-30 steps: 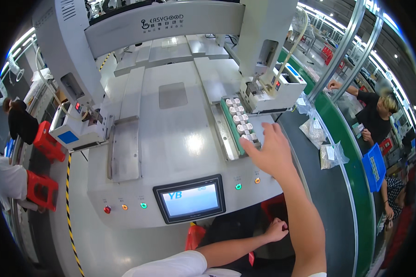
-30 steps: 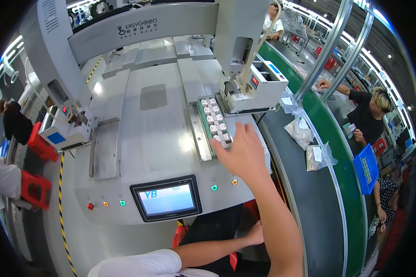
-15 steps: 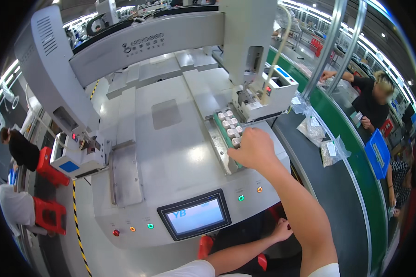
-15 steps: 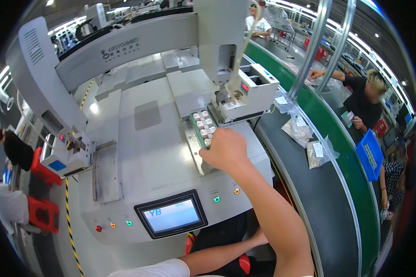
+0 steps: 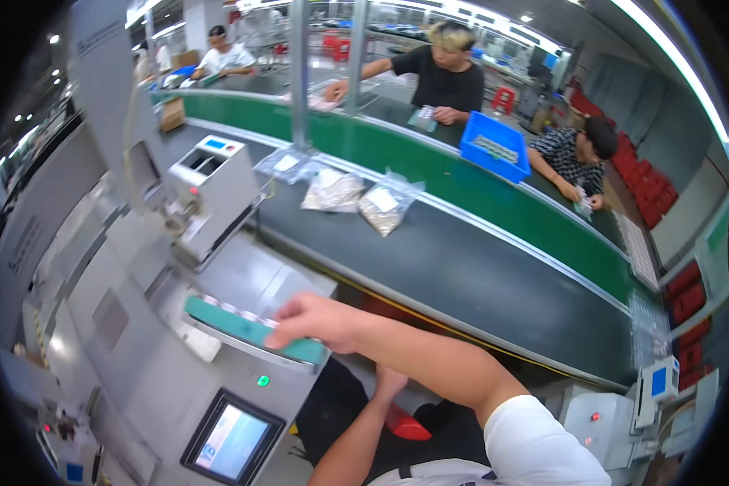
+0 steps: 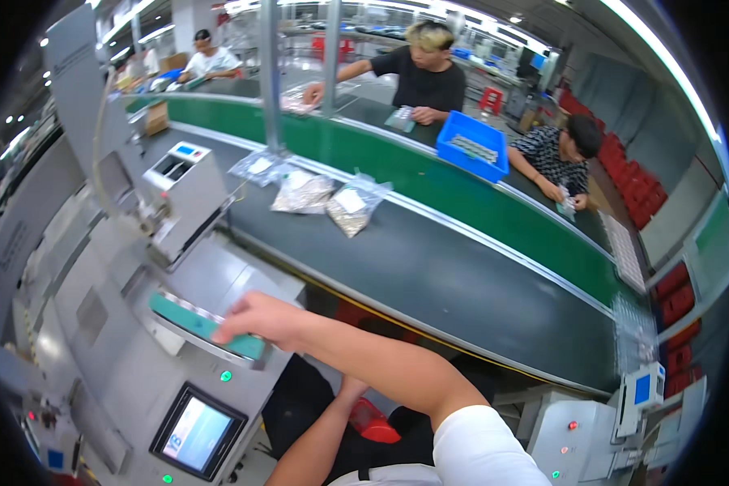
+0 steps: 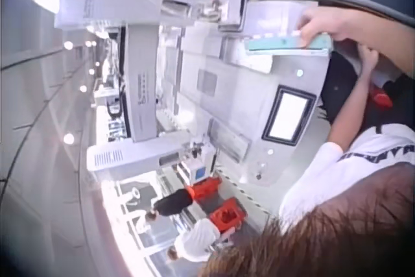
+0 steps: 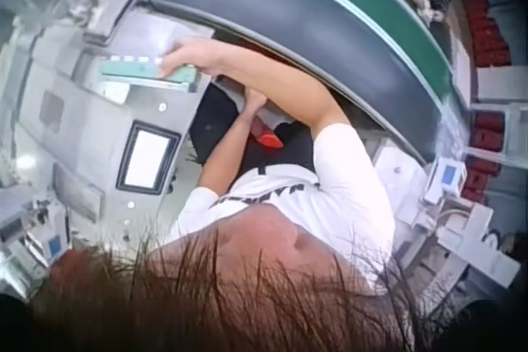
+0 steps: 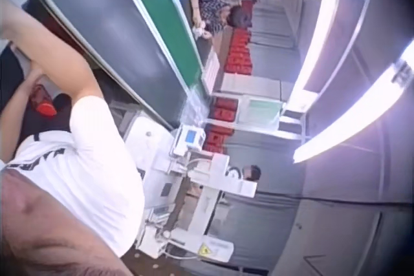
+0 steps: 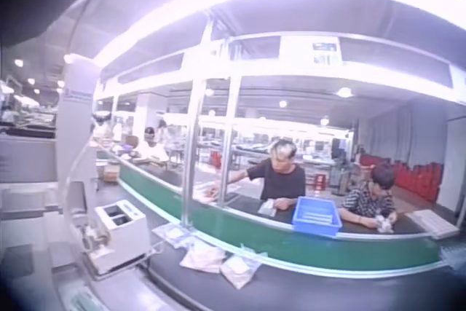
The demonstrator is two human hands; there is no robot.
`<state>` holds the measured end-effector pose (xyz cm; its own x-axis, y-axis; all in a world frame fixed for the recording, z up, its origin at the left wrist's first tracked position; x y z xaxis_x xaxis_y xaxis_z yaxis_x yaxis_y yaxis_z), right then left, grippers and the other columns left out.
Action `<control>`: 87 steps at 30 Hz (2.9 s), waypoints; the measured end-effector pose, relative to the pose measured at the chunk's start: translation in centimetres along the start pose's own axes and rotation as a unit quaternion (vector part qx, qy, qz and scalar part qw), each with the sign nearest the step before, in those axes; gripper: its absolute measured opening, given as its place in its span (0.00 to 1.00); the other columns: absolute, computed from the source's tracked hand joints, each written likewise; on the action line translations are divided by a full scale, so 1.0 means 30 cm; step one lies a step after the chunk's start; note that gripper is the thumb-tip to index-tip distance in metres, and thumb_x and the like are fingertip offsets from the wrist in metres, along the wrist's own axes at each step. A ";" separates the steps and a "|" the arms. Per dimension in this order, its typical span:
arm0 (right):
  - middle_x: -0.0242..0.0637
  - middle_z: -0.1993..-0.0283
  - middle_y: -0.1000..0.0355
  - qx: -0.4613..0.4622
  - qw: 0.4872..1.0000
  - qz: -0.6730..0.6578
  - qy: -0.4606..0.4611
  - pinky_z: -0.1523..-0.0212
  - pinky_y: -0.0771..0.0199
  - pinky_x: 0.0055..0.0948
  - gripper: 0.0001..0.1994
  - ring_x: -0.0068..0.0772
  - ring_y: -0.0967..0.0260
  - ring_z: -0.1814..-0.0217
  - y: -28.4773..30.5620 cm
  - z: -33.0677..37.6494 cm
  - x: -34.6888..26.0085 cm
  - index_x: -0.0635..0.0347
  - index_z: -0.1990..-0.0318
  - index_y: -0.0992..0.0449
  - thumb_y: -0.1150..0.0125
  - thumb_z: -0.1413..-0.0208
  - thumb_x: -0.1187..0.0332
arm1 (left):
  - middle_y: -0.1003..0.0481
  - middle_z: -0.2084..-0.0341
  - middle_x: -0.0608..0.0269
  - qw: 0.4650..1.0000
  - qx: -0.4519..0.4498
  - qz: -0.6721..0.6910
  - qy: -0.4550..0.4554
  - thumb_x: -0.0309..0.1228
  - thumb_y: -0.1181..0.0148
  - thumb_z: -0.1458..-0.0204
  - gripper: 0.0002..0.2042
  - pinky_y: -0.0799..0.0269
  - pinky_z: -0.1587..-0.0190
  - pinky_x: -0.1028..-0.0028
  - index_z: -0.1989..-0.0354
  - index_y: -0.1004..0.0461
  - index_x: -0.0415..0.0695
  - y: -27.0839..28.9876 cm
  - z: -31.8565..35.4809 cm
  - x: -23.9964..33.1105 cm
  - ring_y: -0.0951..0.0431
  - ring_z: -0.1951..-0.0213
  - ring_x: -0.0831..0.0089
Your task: Operating an automated assembly machine and placing component trays on a conveyor belt in an electronics factory.
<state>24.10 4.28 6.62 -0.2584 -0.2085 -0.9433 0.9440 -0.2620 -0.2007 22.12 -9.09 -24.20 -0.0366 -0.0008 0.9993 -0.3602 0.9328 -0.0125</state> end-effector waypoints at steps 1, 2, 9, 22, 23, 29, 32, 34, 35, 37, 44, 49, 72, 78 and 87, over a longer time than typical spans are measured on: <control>0.35 0.62 0.20 0.035 0.999 -0.040 0.000 0.58 0.28 0.25 0.22 0.22 0.26 0.59 0.052 0.072 0.042 0.70 0.54 0.16 0.23 0.53 0.62 | 0.23 0.41 0.44 0.998 0.008 -0.029 -0.046 0.34 0.28 0.46 0.22 0.26 0.39 0.63 0.44 0.21 0.39 0.015 -0.003 -0.005 0.24 0.38 0.58; 0.35 0.61 0.20 0.064 0.995 -0.078 0.001 0.57 0.26 0.25 0.23 0.21 0.25 0.58 0.102 0.140 0.068 0.70 0.52 0.16 0.24 0.52 0.63 | 0.21 0.48 0.45 0.997 0.034 -0.064 -0.015 0.34 0.28 0.48 0.17 0.23 0.46 0.62 0.52 0.18 0.39 0.034 0.008 -0.085 0.20 0.48 0.57; 0.36 0.63 0.20 0.349 0.922 -0.110 0.127 0.62 0.23 0.24 0.14 0.23 0.22 0.65 0.714 0.717 0.108 0.70 0.57 0.18 0.28 0.46 0.68 | 0.21 0.59 0.50 0.988 -0.050 -0.115 0.087 0.35 0.29 0.48 0.15 0.21 0.54 0.63 0.56 0.17 0.40 -0.066 0.025 0.037 0.18 0.62 0.60; 0.56 0.45 0.19 0.765 0.538 0.289 -0.203 0.43 0.20 0.46 0.34 0.55 0.21 0.42 1.727 1.153 0.080 0.67 0.51 0.16 0.25 0.60 0.47 | 0.21 0.54 0.51 0.949 -0.216 -0.198 0.113 0.39 0.31 0.44 0.17 0.22 0.47 0.61 0.50 0.20 0.43 -0.199 0.040 -0.050 0.18 0.52 0.55; 0.56 0.45 0.19 0.766 0.539 0.284 -0.203 0.43 0.20 0.46 0.34 0.55 0.21 0.42 1.742 1.150 0.068 0.67 0.51 0.16 0.25 0.60 0.47 | 0.20 0.55 0.52 0.946 -0.216 -0.219 0.105 0.37 0.30 0.44 0.17 0.21 0.49 0.62 0.50 0.20 0.42 -0.197 0.040 -0.049 0.17 0.55 0.58; 0.49 0.44 0.18 0.731 0.519 0.351 -0.270 0.43 0.19 0.44 0.26 0.52 0.20 0.41 1.819 1.149 0.081 0.59 0.51 0.15 0.26 0.55 0.52 | 0.21 0.52 0.51 0.925 -0.241 -0.251 0.153 0.39 0.32 0.43 0.19 0.22 0.47 0.60 0.47 0.21 0.44 -0.210 0.041 -0.059 0.18 0.53 0.54; 0.49 0.45 0.18 0.743 0.518 0.340 -0.254 0.42 0.19 0.46 0.26 0.52 0.20 0.41 1.848 1.148 0.106 0.59 0.51 0.15 0.26 0.53 0.50 | 0.21 0.47 0.49 0.914 -0.261 -0.262 0.169 0.39 0.33 0.43 0.21 0.23 0.45 0.59 0.44 0.22 0.43 -0.211 0.037 -0.073 0.18 0.50 0.53; 0.49 0.44 0.19 0.739 0.520 0.343 -0.256 0.43 0.19 0.48 0.29 0.53 0.21 0.41 1.857 1.123 0.109 0.59 0.49 0.16 0.27 0.53 0.47 | 0.22 0.44 0.47 0.908 -0.269 -0.266 0.182 0.40 0.34 0.43 0.22 0.23 0.43 0.59 0.42 0.23 0.43 -0.197 0.036 -0.084 0.19 0.48 0.51; 0.50 0.43 0.19 0.734 0.525 0.349 -0.253 0.43 0.19 0.50 0.31 0.53 0.21 0.40 1.855 1.076 0.103 0.59 0.48 0.16 0.27 0.53 0.44 | 0.23 0.42 0.46 0.899 -0.283 -0.280 0.181 0.40 0.34 0.43 0.24 0.25 0.40 0.58 0.40 0.24 0.42 -0.180 0.040 -0.090 0.20 0.44 0.50; 0.51 0.43 0.20 0.742 0.529 0.343 -0.227 0.45 0.20 0.53 0.38 0.54 0.21 0.41 1.788 1.035 0.080 0.60 0.48 0.18 0.28 0.54 0.35 | 0.25 0.39 0.43 0.889 -0.291 -0.314 0.164 0.43 0.36 0.41 0.29 0.30 0.33 0.58 0.35 0.27 0.39 -0.141 0.046 -0.144 0.26 0.36 0.47; 0.51 0.48 0.28 0.669 0.528 0.523 0.023 0.48 0.25 0.53 0.21 0.61 0.28 0.45 1.336 1.113 0.246 0.63 0.43 0.28 0.34 0.41 0.63 | 0.23 0.46 0.42 0.898 -0.299 -0.308 0.092 0.42 0.36 0.41 0.22 0.28 0.37 0.55 0.45 0.24 0.40 -0.219 0.079 -0.074 0.24 0.41 0.45; 0.46 0.50 0.29 0.686 0.583 0.428 0.079 0.52 0.26 0.48 0.14 0.56 0.27 0.50 0.926 1.114 0.308 0.63 0.51 0.26 0.34 0.44 0.70 | 0.19 0.54 0.51 0.944 -0.237 -0.227 0.030 0.37 0.33 0.41 0.18 0.21 0.48 0.62 0.47 0.22 0.40 -0.199 0.090 -0.032 0.17 0.51 0.56; 0.51 0.46 0.35 0.665 0.543 0.493 0.144 0.49 0.28 0.48 0.12 0.62 0.30 0.47 0.890 1.153 0.519 0.65 0.53 0.28 0.41 0.46 0.78 | 0.23 0.45 0.40 0.639 -0.330 0.367 -0.590 0.42 0.45 0.29 0.18 0.27 0.43 0.43 0.51 0.15 0.40 0.056 0.478 1.905 0.21 0.46 0.37; 0.48 0.57 0.25 0.654 0.482 0.555 0.179 0.60 0.21 0.44 0.12 0.52 0.24 0.59 0.720 1.128 0.345 0.60 0.56 0.20 0.37 0.48 0.68 | 0.25 0.43 0.40 0.636 -0.262 0.301 -0.660 0.42 0.42 0.30 0.17 0.21 0.50 0.49 0.49 0.15 0.41 0.137 0.629 1.962 0.20 0.47 0.39; 0.53 0.51 0.28 0.638 0.530 0.536 0.158 0.50 0.23 0.51 0.12 0.59 0.26 0.51 0.695 1.132 0.342 0.65 0.55 0.20 0.39 0.44 0.69 | 0.24 0.42 0.50 0.596 -0.152 0.242 -0.750 0.44 0.42 0.31 0.18 0.24 0.44 0.49 0.49 0.15 0.42 0.289 0.742 1.956 0.22 0.44 0.44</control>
<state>34.17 -35.32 1.75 0.5232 -0.7667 -0.3721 -0.4465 -0.6185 0.6466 -3.90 -9.05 33.56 -0.9423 0.1863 -0.2780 0.2086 0.9766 -0.0527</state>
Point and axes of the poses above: each hand's wrist, its own z-axis away from the middle knuckle, its own y-axis out of the back of the hand, x = y × z, the point moved 4 cm from there along -z, towards the middle knuckle
